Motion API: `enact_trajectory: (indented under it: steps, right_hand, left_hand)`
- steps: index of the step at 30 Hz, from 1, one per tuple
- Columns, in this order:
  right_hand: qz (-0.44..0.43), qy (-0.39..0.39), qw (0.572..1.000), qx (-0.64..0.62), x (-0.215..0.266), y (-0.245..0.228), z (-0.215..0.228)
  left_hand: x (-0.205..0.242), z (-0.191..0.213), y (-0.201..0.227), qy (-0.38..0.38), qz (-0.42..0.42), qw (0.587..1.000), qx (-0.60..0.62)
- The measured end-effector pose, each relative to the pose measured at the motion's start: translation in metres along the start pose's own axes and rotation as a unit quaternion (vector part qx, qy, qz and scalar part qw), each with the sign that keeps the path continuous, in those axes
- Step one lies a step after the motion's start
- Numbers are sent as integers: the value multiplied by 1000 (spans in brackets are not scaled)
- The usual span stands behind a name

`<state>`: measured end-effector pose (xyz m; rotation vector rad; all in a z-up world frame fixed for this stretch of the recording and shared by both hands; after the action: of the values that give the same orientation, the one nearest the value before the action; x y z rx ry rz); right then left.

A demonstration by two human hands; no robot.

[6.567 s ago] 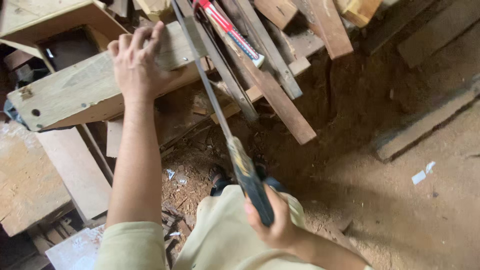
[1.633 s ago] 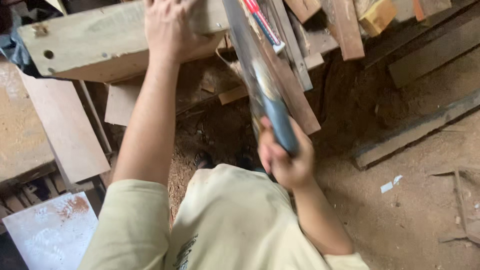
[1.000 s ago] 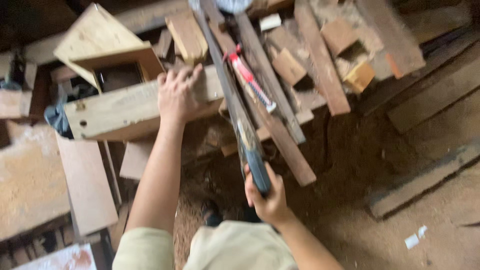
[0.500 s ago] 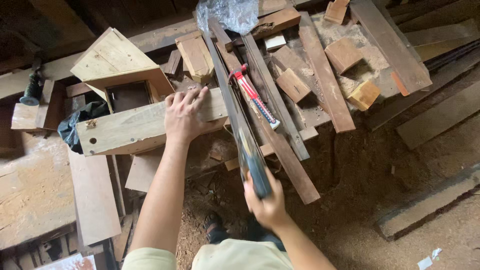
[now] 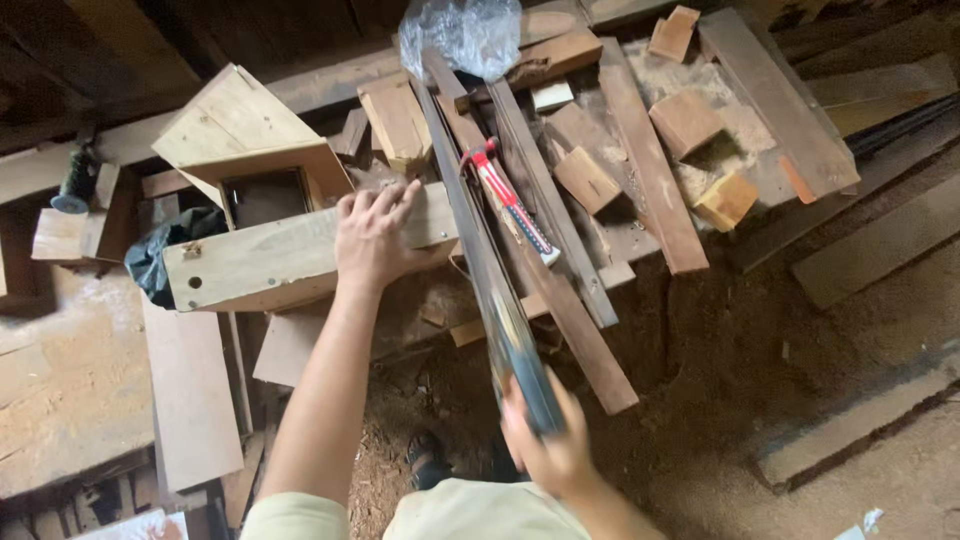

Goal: The person hammers nails into a wooden plank to attach it to a wooden box-like structure. They then use a hand saw to cut a protruding section of the attached plank. The person handles the wooden pieces and tools throughout the process.

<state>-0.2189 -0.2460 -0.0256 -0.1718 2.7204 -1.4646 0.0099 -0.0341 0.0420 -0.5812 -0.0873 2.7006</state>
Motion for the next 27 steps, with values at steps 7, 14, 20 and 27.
enact_trajectory:
  steps: [7, 14, 20, 27]
  right_hand:
    - [98, -56, 978, 176, 6, 1, 3]
    - [75, 16, 973, 219, 65, 0, 19]
    - [93, -33, 978, 186, -50, 17, -1]
    - [148, -45, 943, 295, 53, -27, -8]
  left_hand:
    - [-10, -12, -9, -43, 26, 999, -5]
    - [-8, -14, -10, -36, 17, 999, -28]
    - [-6, -12, -11, -67, 34, 997, -16]
    - [-7, -14, -10, -52, 24, 998, -30]
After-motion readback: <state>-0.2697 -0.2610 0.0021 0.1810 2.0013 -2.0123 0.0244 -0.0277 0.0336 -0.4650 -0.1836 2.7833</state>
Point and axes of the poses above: each hand's wrist, its own x-axis away from the middle knuckle, its own z-axis out of the back of the hand, y = z × x, the point moved 4 cm from there along -x, towards the middle knuckle, and after that the axes turned 2 degrees about -y, right-handed, at the moved point
